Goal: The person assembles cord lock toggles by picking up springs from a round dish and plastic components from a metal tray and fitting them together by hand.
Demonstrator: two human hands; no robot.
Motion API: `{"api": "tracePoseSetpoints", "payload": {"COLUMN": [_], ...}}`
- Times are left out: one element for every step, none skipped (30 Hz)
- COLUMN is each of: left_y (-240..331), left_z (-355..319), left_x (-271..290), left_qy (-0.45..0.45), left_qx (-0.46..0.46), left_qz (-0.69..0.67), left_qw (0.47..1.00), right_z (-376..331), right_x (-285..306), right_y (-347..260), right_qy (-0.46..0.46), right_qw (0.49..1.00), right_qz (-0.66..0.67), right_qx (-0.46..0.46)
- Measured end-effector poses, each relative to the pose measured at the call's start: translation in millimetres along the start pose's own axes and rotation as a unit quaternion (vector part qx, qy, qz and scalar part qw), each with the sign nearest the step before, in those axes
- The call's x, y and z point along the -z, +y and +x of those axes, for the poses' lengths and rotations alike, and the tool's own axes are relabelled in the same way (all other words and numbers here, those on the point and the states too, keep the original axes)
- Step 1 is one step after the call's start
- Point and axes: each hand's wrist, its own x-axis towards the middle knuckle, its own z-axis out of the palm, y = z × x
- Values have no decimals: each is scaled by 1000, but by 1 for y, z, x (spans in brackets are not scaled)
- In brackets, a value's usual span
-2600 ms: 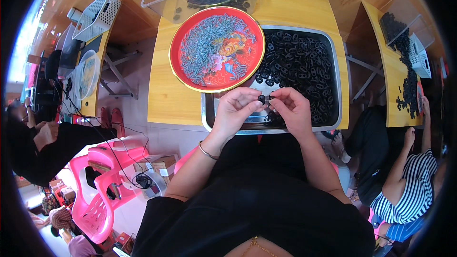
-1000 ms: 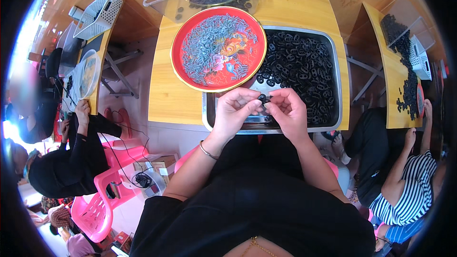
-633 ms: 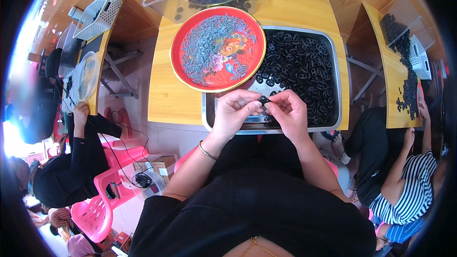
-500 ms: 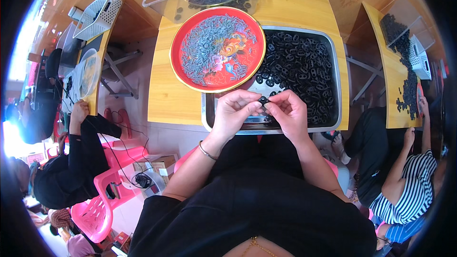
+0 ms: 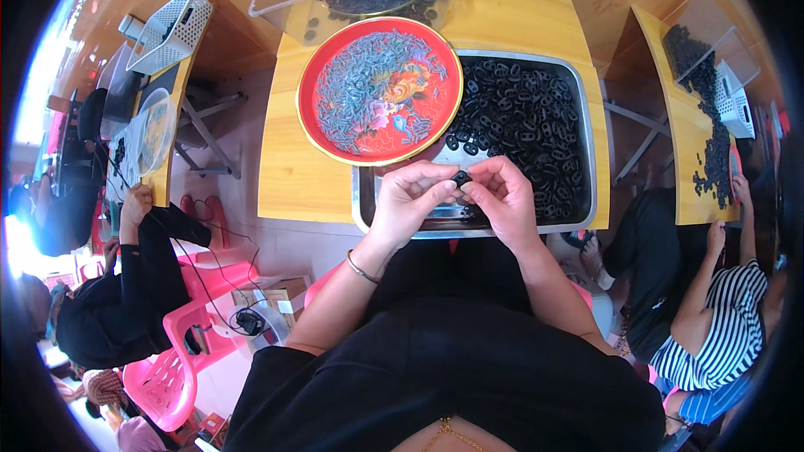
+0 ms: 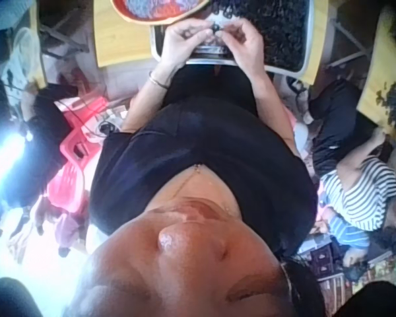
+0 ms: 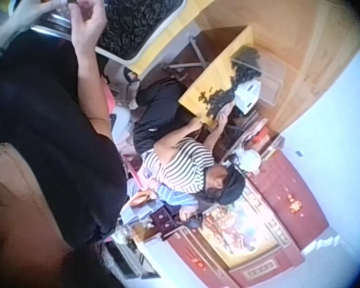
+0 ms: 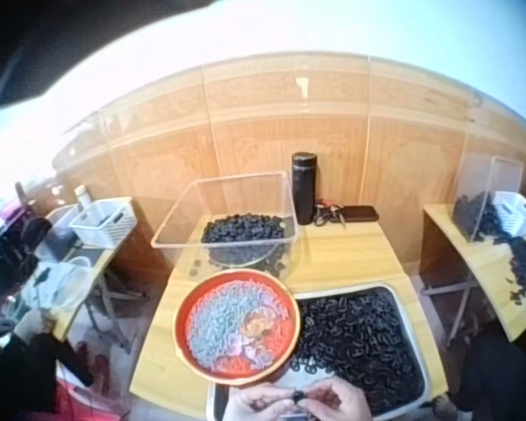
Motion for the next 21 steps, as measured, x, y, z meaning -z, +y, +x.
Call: {"api": "tracePoseSetpoints", "payload": {"left_y": [0,0,0,0,1,1,2,3,6,8,7,7,7,7,6,6,6,5,4,5,5], "left_z": [0,0,0,0,0,0,1,1,1,1,1,1,1,2,2,2,2,2,2,3,3], "left_x": [1,2,2,2,3,3,4,4,3,2,3,4,4,4,4,4,4,4,4,3,1], "left_qy": [-4,-4,-4,-3,-3,-6,-9,-9,-8,-7,-7,-11,-14,-14,-12,-9,-9,-7,-4,-4,0], "left_qx": [1,0,2,4,3,15,27,27,40,53,53,54,56,56,59,62,63,61,59,59,60], "left_qz": [-7,-7,-19,-32,-32,-33,-34,-34,-35,-35,-35,-42,-48,-48,-46,-45,-45,-41,-37,-37,-34], "left_qw": [1000,1000,1000,999,999,999,999,999,999,998,998,998,997,997,997,997,997,997,998,998,998], "right_z": [1,1,1,1,0,0,-1,-1,-1,-1,0,0,0,0,0,0,0,0,-1,-1,-2], "right_x": [-1,-1,0,2,3,3,3,3,3,4,4,3,2,2,2,2,3,3,4,5,5], "right_y": [0,-1,-1,-2,-3,-4,-6,-6,-5,-4,-2,-3,-5,-6,-6,-6,-5,-3,0,1,1], "right_qy": [-6,-13,-14,-30,-46,-46,-59,-72,-72,-75,-78,-79,-78,-78,-79,-79,-79,-78,-71,-64,-65], "right_qw": [1000,1000,1000,999,998,998,997,997,997,996,994,994,994,994,994,993,992,992,993,994,994], "right_qz": [0,-1,-1,-18,-35,-35,-37,-40,-40,-54,-69,-69,-74,-79,-79,-89,-99,-99,-95,-91,-91], "right_qx": [10,19,20,19,19,19,13,7,7,12,17,17,15,14,13,14,16,15,11,6,6]}}
